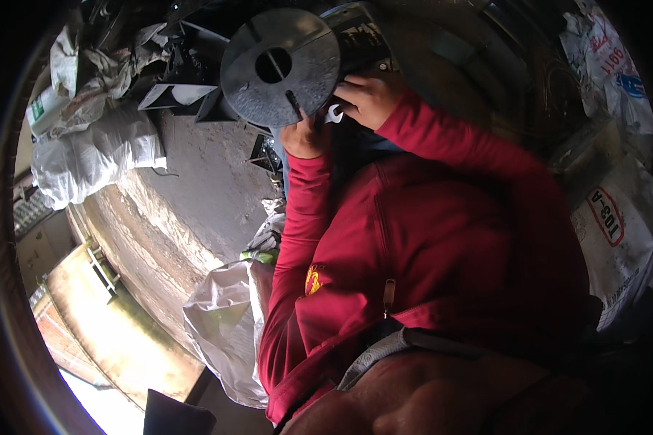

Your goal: The person assembles a metal component by inserting screws and tightening them with a wrench. They handle a circular metal part and a rectangular metal piece, using a wrench to secure the assembly.

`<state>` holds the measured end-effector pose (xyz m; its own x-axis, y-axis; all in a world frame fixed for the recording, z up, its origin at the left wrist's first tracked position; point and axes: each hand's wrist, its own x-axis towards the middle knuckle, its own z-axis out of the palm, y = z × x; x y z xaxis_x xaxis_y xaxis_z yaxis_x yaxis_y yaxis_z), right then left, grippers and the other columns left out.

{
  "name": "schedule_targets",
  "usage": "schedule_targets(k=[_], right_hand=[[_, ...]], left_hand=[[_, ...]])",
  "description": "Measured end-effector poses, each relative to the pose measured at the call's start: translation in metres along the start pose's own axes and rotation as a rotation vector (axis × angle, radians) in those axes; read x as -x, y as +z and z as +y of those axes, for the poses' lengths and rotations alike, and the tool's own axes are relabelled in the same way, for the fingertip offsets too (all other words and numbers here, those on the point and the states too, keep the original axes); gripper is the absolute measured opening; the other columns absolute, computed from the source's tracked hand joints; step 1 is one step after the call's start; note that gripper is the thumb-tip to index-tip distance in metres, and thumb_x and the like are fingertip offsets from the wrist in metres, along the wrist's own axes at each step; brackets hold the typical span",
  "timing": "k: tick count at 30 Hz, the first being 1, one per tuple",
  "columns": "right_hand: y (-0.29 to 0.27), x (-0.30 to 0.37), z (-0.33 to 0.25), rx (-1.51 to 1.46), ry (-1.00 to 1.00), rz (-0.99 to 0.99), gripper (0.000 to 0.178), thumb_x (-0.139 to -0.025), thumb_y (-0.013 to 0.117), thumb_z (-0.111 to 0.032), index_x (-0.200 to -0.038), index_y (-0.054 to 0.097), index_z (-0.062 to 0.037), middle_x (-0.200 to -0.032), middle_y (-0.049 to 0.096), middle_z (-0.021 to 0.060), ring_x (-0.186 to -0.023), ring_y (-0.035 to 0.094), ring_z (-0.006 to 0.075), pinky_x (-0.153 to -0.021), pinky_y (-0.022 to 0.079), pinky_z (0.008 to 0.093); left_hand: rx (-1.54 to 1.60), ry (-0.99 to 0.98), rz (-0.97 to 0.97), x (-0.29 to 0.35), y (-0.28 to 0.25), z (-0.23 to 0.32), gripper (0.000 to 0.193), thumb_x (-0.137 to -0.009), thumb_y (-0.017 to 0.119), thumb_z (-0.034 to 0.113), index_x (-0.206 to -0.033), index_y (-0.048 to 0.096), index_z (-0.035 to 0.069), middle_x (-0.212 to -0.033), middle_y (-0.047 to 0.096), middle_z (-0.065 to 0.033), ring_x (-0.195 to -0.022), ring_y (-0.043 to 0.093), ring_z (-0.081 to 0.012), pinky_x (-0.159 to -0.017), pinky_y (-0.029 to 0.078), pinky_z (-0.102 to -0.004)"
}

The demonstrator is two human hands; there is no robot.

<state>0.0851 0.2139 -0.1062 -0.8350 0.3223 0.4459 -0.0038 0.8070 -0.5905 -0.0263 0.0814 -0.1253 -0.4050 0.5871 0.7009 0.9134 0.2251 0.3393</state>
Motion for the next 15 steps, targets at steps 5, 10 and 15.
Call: schedule_targets(k=[5,10,15], right_hand=[[-0.005,-0.005,-0.002,0.001,0.006,0.041,0.025,-0.072,0.069,-0.008,-0.097,0.065,-0.0097,-0.087,0.063,0.0105,-0.076,0.063,0.0326,-0.064,0.051,0.0400],[-0.010,-0.008,-0.002,0.142,0.058,-0.026,0.017,-0.073,0.071,-0.011,-0.090,0.070,-0.0114,-0.085,0.067,0.0067,-0.075,0.066,0.0264,-0.063,0.052,0.0365],[-0.009,-0.018,-0.011,0.184,-0.038,0.049,0.017,-0.073,0.072,-0.015,-0.090,0.071,-0.0135,-0.081,0.069,0.0056,-0.070,0.066,0.0251,-0.059,0.052,0.0361]], left_hand=[[0.040,0.015,-0.046,-0.004,-0.004,0.004,0.029,-0.061,0.073,0.008,-0.089,0.068,0.012,-0.073,0.062,-0.0089,-0.065,0.061,-0.0286,-0.058,0.048,-0.0386],[0.218,-0.140,-0.094,-0.012,-0.022,0.017,0.039,-0.060,0.073,0.008,-0.097,0.066,0.017,-0.084,0.059,-0.0044,-0.071,0.062,-0.0247,-0.058,0.051,-0.0336],[0.530,-0.229,-0.351,0.010,-0.042,0.031,0.034,-0.067,0.074,0.013,-0.100,0.065,0.015,-0.083,0.055,-0.0078,-0.070,0.061,-0.0278,-0.061,0.052,-0.0354]])
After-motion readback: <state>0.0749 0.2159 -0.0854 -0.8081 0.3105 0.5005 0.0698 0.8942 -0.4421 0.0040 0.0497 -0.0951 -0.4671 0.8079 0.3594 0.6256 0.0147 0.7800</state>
